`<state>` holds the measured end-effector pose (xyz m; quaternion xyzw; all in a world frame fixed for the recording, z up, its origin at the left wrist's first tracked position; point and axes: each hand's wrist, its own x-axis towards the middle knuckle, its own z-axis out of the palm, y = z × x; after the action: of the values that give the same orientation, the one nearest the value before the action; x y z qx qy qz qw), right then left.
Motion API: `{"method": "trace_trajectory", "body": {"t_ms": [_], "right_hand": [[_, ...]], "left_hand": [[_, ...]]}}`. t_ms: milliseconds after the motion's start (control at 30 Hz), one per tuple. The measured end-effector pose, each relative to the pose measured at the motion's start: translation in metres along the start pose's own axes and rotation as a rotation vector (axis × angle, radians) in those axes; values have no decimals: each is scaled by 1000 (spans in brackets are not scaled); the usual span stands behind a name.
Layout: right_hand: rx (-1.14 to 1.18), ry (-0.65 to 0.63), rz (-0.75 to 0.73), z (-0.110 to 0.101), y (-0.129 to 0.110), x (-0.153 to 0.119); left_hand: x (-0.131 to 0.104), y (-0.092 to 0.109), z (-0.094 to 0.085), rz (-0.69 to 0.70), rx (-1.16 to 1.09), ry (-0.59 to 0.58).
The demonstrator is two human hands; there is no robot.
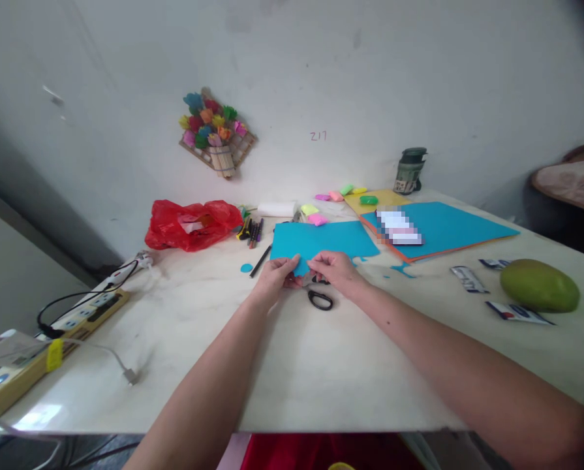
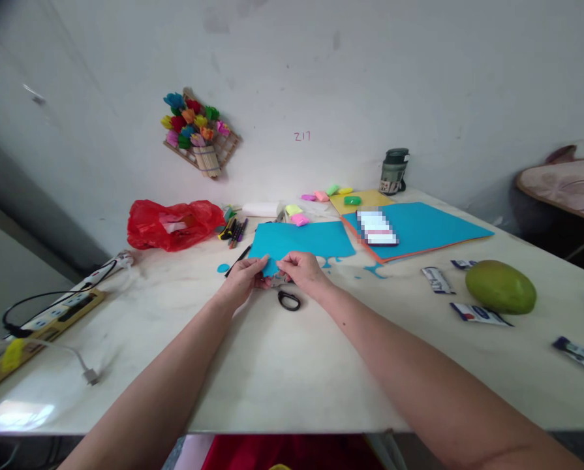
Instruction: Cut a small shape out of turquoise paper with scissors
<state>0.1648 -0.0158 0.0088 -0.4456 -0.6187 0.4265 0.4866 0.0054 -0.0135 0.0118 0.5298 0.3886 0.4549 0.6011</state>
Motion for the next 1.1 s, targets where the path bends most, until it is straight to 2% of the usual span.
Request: {"method": "trace_trajectory", "body": {"t_ms": [133, 267, 433, 733, 900, 1033, 1100], "right_hand": [[-32, 33, -26, 0, 1, 1], [-29, 73, -61, 0, 1, 2], [-18, 99, -62, 1, 1, 2], [-8, 56, -1, 2, -1, -1], [-52, 60, 5, -4, -1, 0], [-172, -4, 21, -11, 2, 4], [-334, -41, -42, -13, 5, 6]], "left_hand": [[1, 3, -4, -100, -65, -13], [0, 5, -6, -115, -74, -31], [-4, 6, -1, -73, -104, -30], [-1, 5, -5, 61, -143, 89], [-1, 7, -7, 87, -161, 127], [0, 4, -9, 84, -188, 121], [1, 2, -9, 80, -198, 123]]}}
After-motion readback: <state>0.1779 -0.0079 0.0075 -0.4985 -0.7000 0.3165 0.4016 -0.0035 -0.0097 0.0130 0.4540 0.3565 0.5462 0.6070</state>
